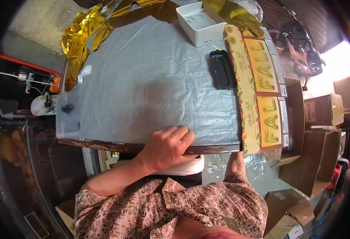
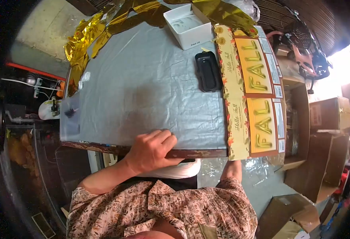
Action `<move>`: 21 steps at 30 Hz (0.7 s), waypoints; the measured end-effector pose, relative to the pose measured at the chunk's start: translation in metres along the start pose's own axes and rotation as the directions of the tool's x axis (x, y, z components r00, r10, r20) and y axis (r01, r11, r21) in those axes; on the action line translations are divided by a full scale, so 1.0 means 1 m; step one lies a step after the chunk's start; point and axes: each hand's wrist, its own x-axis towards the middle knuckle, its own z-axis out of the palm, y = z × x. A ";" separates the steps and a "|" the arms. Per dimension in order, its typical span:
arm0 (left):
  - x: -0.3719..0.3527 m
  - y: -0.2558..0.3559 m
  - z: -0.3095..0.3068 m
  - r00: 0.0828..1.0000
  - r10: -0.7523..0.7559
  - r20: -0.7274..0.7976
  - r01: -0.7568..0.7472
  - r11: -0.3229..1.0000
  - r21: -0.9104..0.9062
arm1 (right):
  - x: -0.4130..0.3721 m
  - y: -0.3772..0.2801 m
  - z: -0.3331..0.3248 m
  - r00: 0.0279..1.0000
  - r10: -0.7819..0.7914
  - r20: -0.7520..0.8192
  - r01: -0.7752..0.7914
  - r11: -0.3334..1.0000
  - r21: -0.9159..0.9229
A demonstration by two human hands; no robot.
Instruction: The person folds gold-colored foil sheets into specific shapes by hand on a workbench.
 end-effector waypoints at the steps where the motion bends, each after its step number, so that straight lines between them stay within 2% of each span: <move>1: 0.001 0.000 -0.001 1.000 -0.006 0.012 0.006 1.000 -0.005 | -0.010 0.002 0.003 1.000 0.010 0.001 -0.010 1.000 -0.009; 3: 0.001 0.000 0.000 0.999 -0.013 0.032 0.013 1.000 -0.006 | -0.018 0.007 0.005 1.000 0.022 -0.002 -0.022 0.999 -0.041; 14: 0.004 0.003 -0.001 0.996 -0.026 0.080 0.025 1.000 0.010 | -0.091 0.041 -0.095 0.996 0.063 -0.059 -0.074 0.976 -0.206; 17: 0.003 0.002 0.000 0.998 -0.017 0.062 0.017 1.000 0.007 | -0.219 0.009 -0.222 0.996 0.055 -0.076 -0.073 0.961 -0.265; 18: 0.003 0.002 0.001 0.999 -0.017 0.044 0.016 1.000 0.009 | -0.238 0.004 -0.241 0.995 0.049 -0.081 -0.070 0.956 -0.284; 19: 0.002 0.002 0.001 1.000 -0.014 0.027 0.014 1.000 0.009 | -0.199 0.026 -0.194 0.995 0.043 -0.089 -0.068 0.950 -0.305; 20: 0.002 0.002 0.001 1.000 -0.004 0.020 0.004 1.000 0.000 | -0.121 0.063 -0.103 0.994 0.034 -0.099 -0.065 0.943 -0.328; 21: 0.000 0.002 0.001 0.999 -0.008 0.042 0.008 1.000 0.014 | -0.072 0.074 -0.043 0.994 0.023 -0.111 -0.061 0.935 -0.350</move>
